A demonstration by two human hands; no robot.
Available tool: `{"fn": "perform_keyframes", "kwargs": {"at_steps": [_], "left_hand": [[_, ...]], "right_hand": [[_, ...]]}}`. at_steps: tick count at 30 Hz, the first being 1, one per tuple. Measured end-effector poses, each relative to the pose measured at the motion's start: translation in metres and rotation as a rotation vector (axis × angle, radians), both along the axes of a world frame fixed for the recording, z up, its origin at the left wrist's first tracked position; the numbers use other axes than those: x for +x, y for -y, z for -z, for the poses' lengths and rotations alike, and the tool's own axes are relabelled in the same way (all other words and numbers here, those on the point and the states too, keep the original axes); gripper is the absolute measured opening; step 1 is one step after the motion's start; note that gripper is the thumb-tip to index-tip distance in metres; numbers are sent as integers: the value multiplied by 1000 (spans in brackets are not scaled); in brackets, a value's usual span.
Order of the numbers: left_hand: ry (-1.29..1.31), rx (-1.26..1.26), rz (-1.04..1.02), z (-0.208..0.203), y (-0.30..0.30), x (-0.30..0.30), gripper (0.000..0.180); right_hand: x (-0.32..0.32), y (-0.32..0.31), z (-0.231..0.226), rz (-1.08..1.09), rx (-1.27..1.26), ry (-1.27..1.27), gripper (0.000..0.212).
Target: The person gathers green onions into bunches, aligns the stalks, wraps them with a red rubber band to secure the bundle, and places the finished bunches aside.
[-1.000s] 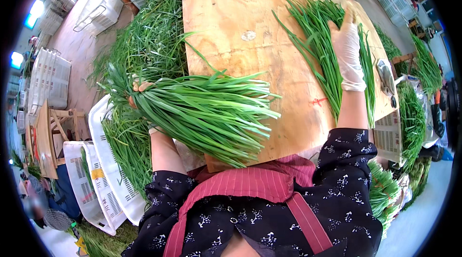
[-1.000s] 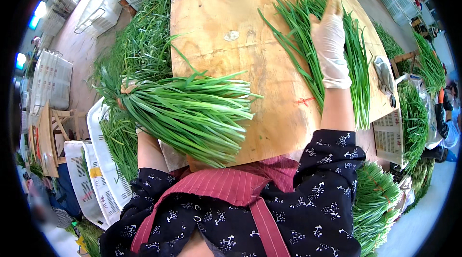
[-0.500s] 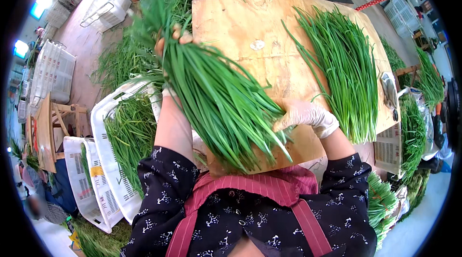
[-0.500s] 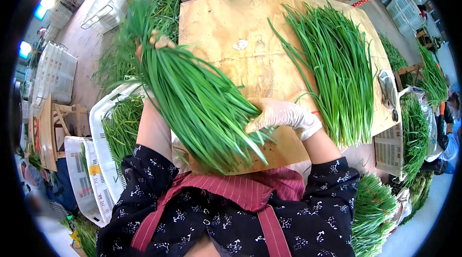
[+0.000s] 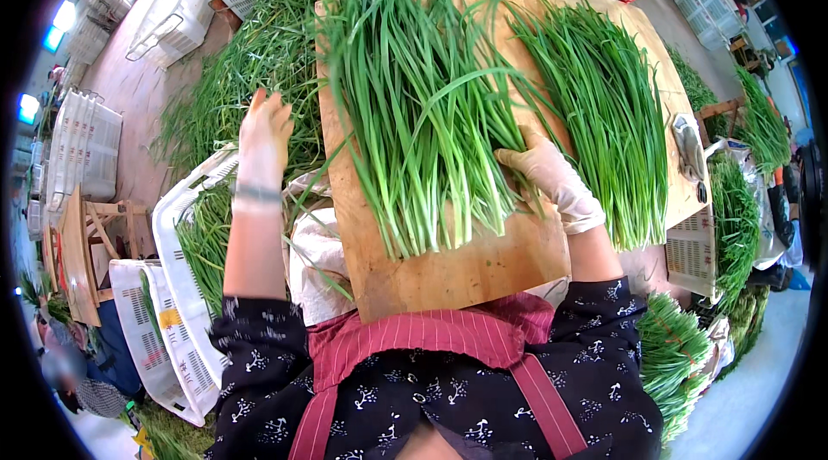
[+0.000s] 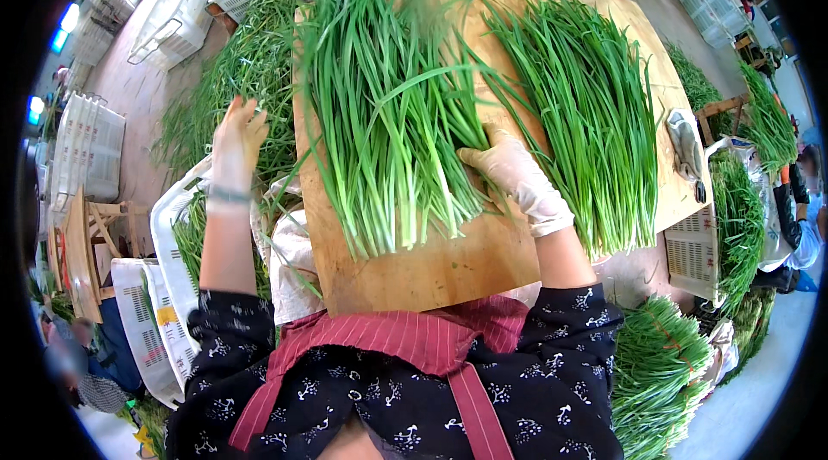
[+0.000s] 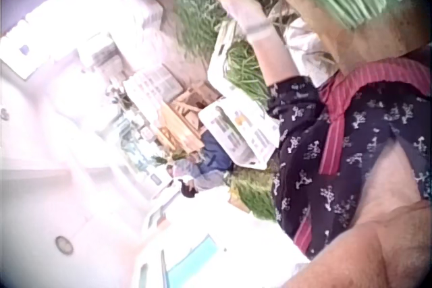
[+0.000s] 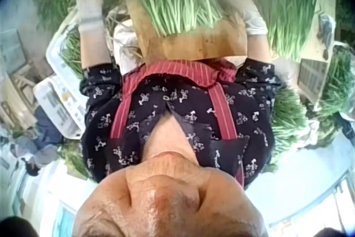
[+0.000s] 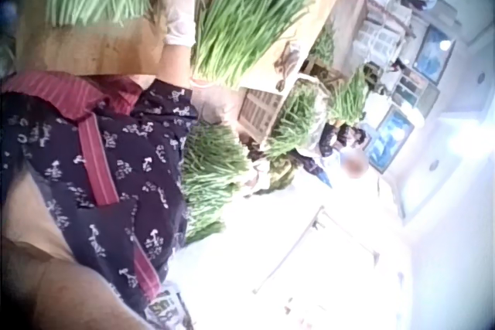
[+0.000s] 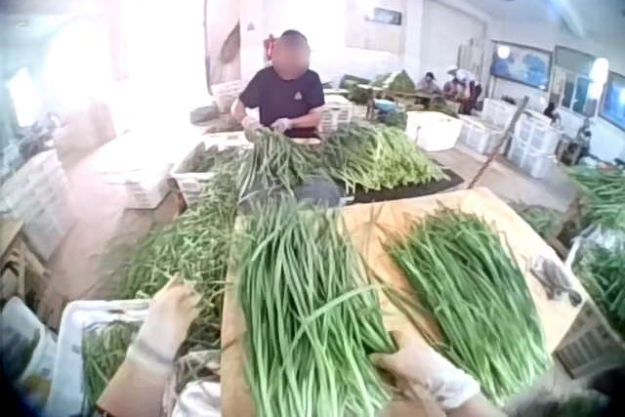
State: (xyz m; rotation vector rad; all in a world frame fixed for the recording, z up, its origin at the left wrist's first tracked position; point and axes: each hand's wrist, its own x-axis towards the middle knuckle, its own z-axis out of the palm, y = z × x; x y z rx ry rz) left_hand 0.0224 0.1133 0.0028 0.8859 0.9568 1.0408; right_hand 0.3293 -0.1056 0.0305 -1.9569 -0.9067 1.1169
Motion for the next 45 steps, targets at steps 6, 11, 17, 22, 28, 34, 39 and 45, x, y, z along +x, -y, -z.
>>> {"fn": "perform_keyframes", "kwargs": {"at_steps": [6, 11, 17, 22, 28, 34, 39, 45], "left_hand": [[66, -200, 189, -10, 166, -14, 50], [162, -348, 368, -45, 178, 44, 43], [261, -430, 452, -14, 159, 69, 31], [348, -660, 507, -13, 145, 41, 22], [208, -508, 408, -20, 165, 55, 27], [159, -539, 519, -30, 158, 35, 26], [102, -479, 466, -11, 159, 33, 22], [75, -444, 480, -15, 166, 38, 16]], "right_hand": [[12, 8, -3, -124, 25, 55, 46], [-26, 7, -20, -261, -59, 122, 49], [-55, 10, 24, -211, 80, -384, 48], [-65, 20, 14, 20, 140, -1168, 52], [-104, 26, -1, -49, 163, -850, 48], [-79, 30, 16, -114, 162, -1060, 40], [-88, 34, 15, -78, 65, -1034, 34], [-119, 30, 15, -86, 120, -773, 23]]}}
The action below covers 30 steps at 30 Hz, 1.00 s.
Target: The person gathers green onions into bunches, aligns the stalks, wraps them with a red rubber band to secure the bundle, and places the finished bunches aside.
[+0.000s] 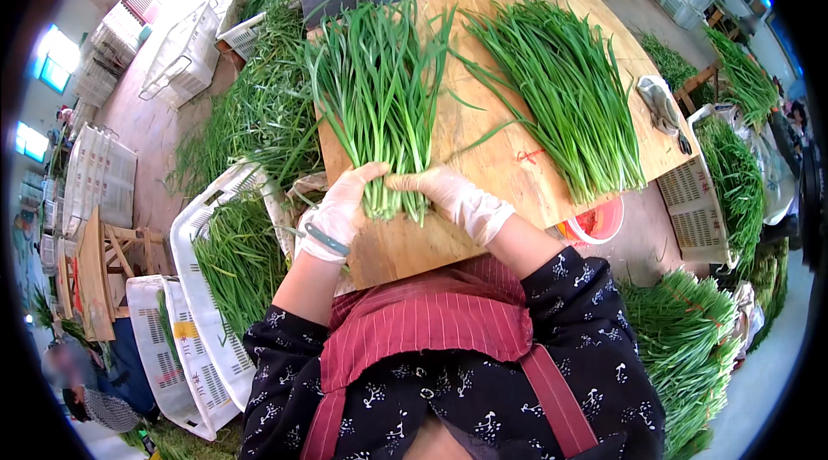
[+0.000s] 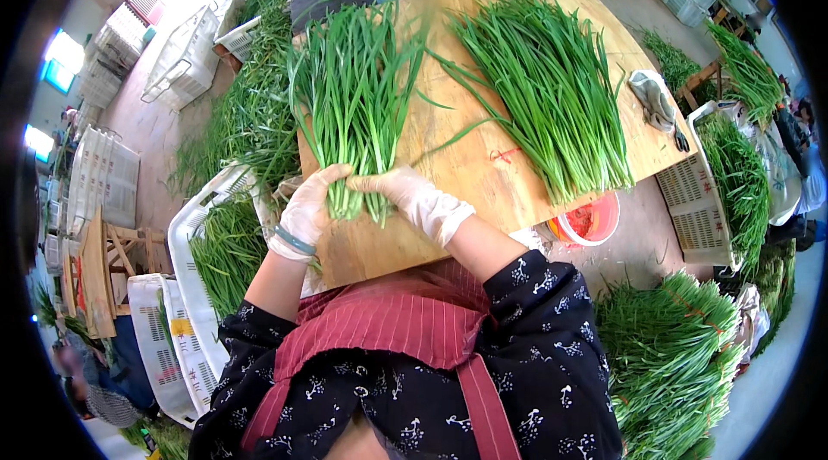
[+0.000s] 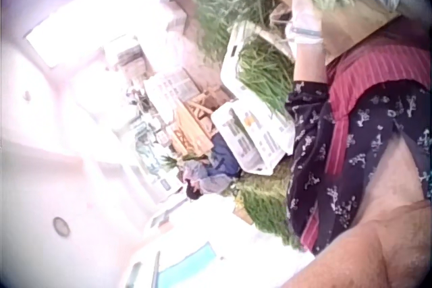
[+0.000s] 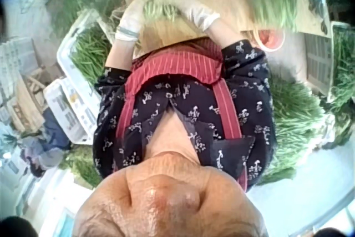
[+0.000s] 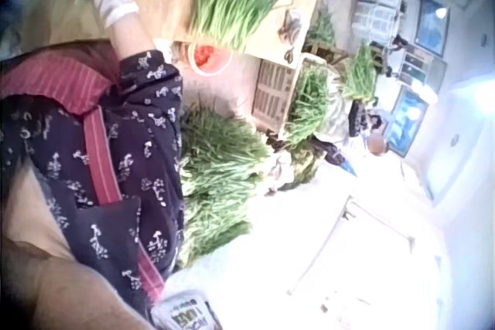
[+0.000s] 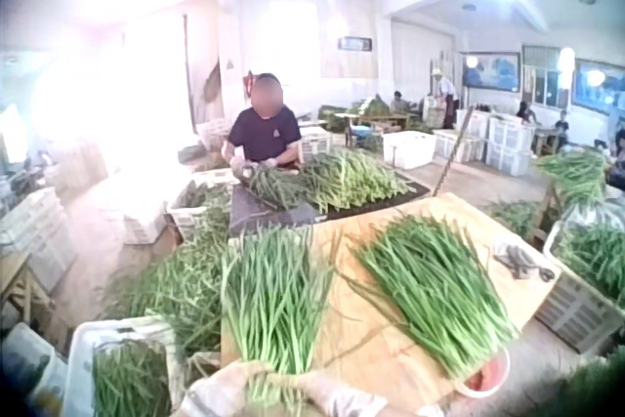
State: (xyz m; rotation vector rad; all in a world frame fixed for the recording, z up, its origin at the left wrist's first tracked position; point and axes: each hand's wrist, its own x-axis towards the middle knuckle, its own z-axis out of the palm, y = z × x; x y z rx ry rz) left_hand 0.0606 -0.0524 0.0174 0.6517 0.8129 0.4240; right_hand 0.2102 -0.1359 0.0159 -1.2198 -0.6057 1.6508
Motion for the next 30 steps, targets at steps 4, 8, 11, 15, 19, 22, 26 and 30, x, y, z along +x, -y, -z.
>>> {"fn": "perform_keyframes", "kwargs": {"at_steps": [4, 8, 11, 15, 19, 22, 26, 30], "left_hand": [[12, 40, 83, -24, -6, -27, 19], [61, 111, -152, -27, -22, -76, 32], [478, 19, -224, -49, -34, -112, 47], [484, 96, -181, -67, -55, -132, 44], [454, 137, -170, -63, -59, -114, 43], [486, 129, -171, -57, -60, -104, 45], [663, 30, -170, -55, -70, -111, 58], [842, 22, -305, -85, -91, -158, 59]], "right_hand": [[21, -1, 3, 10, 1, 282, 24], [83, -2, -7, 65, -49, 448, 26], [121, -19, 0, 133, 21, 375, 24], [99, -42, -31, 61, -33, 890, 38], [53, -75, -7, 109, 88, 1261, 60], [25, -81, 0, 117, 51, 1496, 61], [20, -91, 17, 97, 97, 1720, 49], [39, -101, 20, 87, 52, 1717, 37]]}}
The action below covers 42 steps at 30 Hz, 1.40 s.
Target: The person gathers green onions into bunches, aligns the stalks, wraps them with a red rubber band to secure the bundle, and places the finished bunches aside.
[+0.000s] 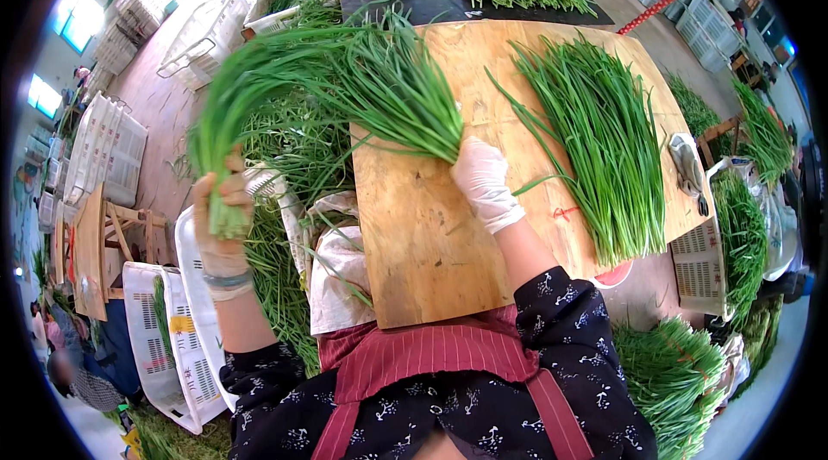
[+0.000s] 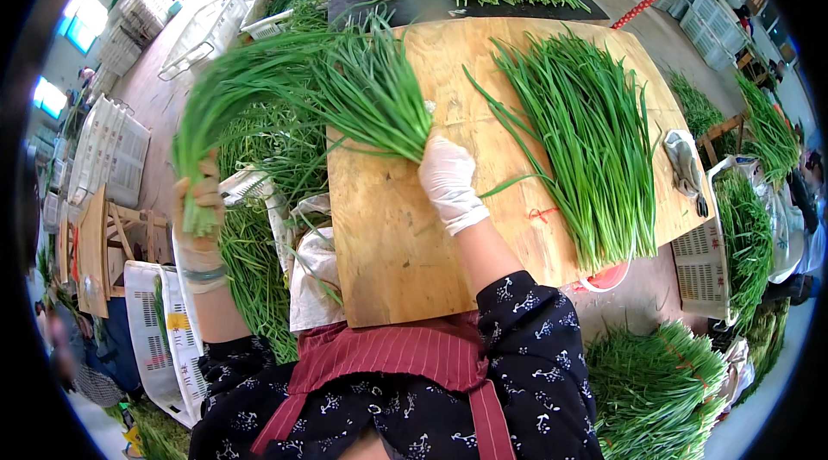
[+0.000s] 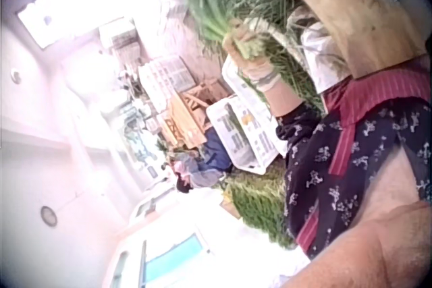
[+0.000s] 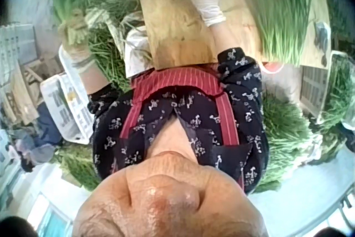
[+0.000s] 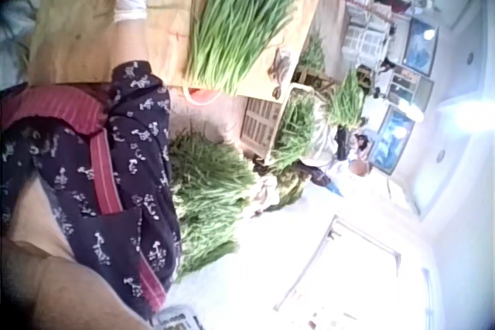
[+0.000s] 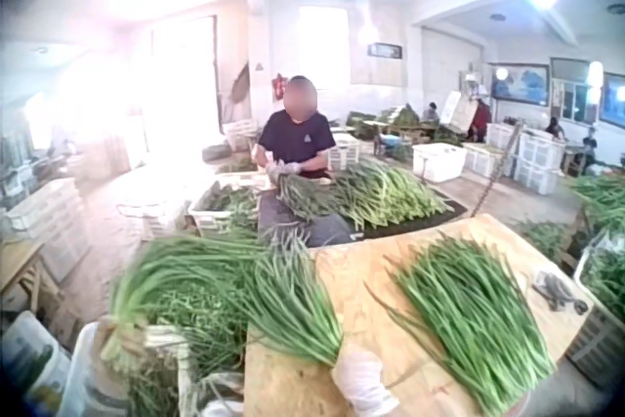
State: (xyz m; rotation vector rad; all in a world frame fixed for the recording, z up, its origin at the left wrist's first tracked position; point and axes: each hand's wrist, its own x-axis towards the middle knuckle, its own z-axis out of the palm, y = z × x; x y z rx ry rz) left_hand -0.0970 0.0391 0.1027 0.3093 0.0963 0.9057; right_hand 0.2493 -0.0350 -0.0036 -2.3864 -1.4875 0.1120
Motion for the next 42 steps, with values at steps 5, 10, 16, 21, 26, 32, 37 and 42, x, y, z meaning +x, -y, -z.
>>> {"fn": "perform_keyframes", "kwargs": {"at_steps": [5, 10, 16, 21, 26, 32, 37, 42], "left_hand": [[-127, 113, -193, -38, -45, -57, 50], [-350, 287, -319, -89, -108, -24, 41], [-471, 322, -161, -71, -125, 129, 23], [-844, 243, -363, 26, -83, 261, 8], [-883, -268, -352, 100, -54, 331, 8], [-1160, 119, -66, 39, -43, 258, 26], [-768, 354, -352, 1, 23, 140, 41], [-587, -49, -19, 67, 95, 37, 43]], "right_hand": [[-53, -31, -3, -184, 42, -204, 33], [-104, -75, -8, -506, -8, -542, 39], [-135, -71, -26, -683, 4, -671, 39], [-139, -19, 34, -722, -11, -1543, 41], [-98, 24, 73, -1048, -162, -928, 44], [-112, -11, 22, -1028, -122, -747, 45], [-71, -24, 7, -577, 64, -1007, 32], [-112, -23, -57, -531, 149, -317, 37]]}}
